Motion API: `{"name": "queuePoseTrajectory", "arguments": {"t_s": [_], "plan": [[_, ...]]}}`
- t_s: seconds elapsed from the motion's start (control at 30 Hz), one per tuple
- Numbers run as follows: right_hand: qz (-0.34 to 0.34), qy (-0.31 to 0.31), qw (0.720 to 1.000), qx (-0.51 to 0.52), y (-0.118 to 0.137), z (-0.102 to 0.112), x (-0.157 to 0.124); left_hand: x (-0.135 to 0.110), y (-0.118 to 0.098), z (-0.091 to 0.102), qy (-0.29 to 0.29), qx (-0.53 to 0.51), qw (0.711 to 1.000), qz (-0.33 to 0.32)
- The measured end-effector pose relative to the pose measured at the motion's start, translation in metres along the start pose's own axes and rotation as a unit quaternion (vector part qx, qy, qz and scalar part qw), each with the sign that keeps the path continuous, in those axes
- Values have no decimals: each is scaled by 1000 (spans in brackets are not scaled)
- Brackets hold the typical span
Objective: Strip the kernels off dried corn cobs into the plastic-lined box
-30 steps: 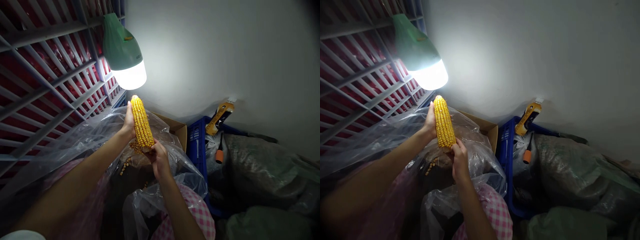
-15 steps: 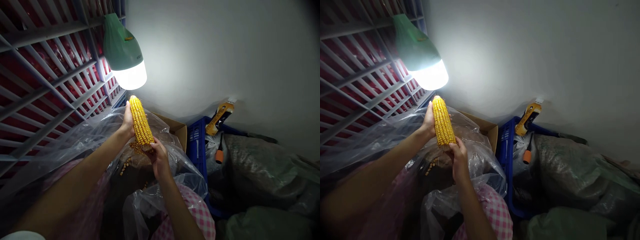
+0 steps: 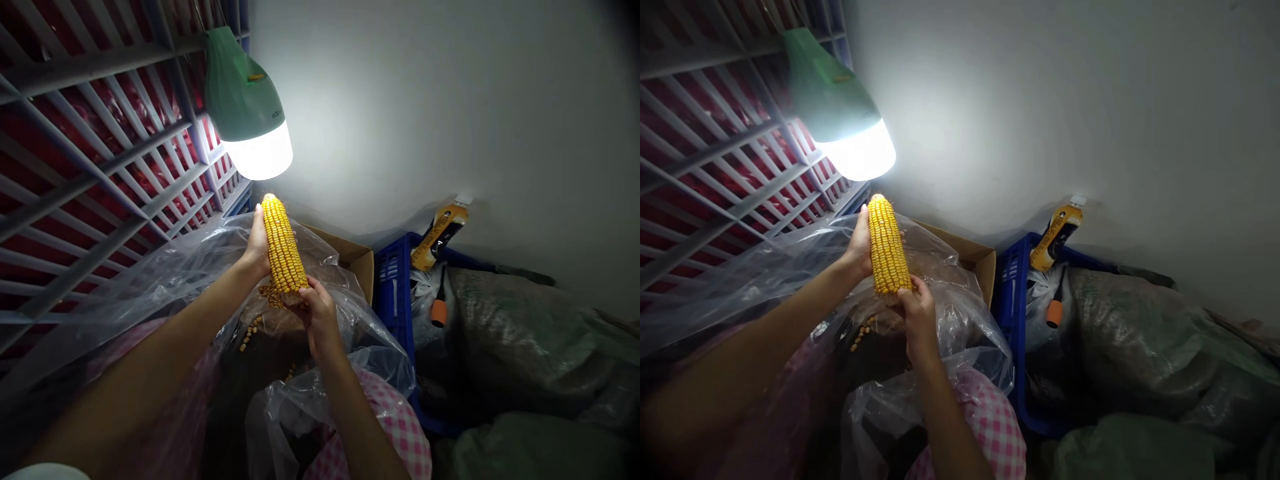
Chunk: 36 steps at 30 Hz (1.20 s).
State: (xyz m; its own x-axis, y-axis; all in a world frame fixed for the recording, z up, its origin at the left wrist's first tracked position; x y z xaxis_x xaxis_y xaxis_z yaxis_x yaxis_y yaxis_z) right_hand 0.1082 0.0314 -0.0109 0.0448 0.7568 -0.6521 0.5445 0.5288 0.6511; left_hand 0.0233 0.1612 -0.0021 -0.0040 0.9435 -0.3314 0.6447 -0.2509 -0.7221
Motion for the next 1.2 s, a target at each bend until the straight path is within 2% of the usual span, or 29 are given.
{"name": "queuePoseTrajectory", "arguments": {"t_s": [0.2, 0.33, 0.43, 0.53, 0.7, 0.8, 0.9, 1.0, 1.1, 1.2], "plan": [[9, -8, 1000, 12, -2, -3, 0, -4, -2, -1, 41, 16, 999, 27], [27, 20, 999, 37, -2, -3, -3, 2, -5, 5, -11, 14, 998, 67], [35, 64, 996, 60, 2, -4, -5, 6, -10, 8, -32, 30, 995, 85], [8, 91, 991, 94, 4, -5, -4, 6, -13, 7, -20, 17, 998, 62], [-18, 91, 989, 112, 3, -5, -4, -2, -11, 3, 14, -10, 1000, 1], [-22, 73, 990, 120, 4, -3, -6, -7, -12, -1, 46, 19, 999, 16], [12, 27, 994, 104, 7, 1, -8, -12, -10, -6, 71, 75, 994, 43], [29, 27, 995, 95, 10, 5, -10, -14, -5, -7, 34, 77, 996, 34], [-11, 58, 988, 145, 12, 7, -10, -12, 1, -3, -24, 47, 998, 33], [-35, 65, 987, 145, 13, 6, -11, -9, 3, 0, -24, 31, 999, 29]]}}
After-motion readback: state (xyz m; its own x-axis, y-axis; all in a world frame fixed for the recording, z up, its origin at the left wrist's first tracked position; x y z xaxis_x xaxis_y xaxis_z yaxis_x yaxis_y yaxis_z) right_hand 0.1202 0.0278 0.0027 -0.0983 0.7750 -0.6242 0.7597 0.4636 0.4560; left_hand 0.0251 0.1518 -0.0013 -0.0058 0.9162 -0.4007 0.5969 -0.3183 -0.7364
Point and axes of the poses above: each hand's wrist, its own x-axis towards the middle knuckle, its own z-axis out of the back of the hand, y = z × x, the point moved 1 cm from there along x, towards the middle knuckle, and after that the axes turned 15 degrees about -z, right-handed, at the moved point
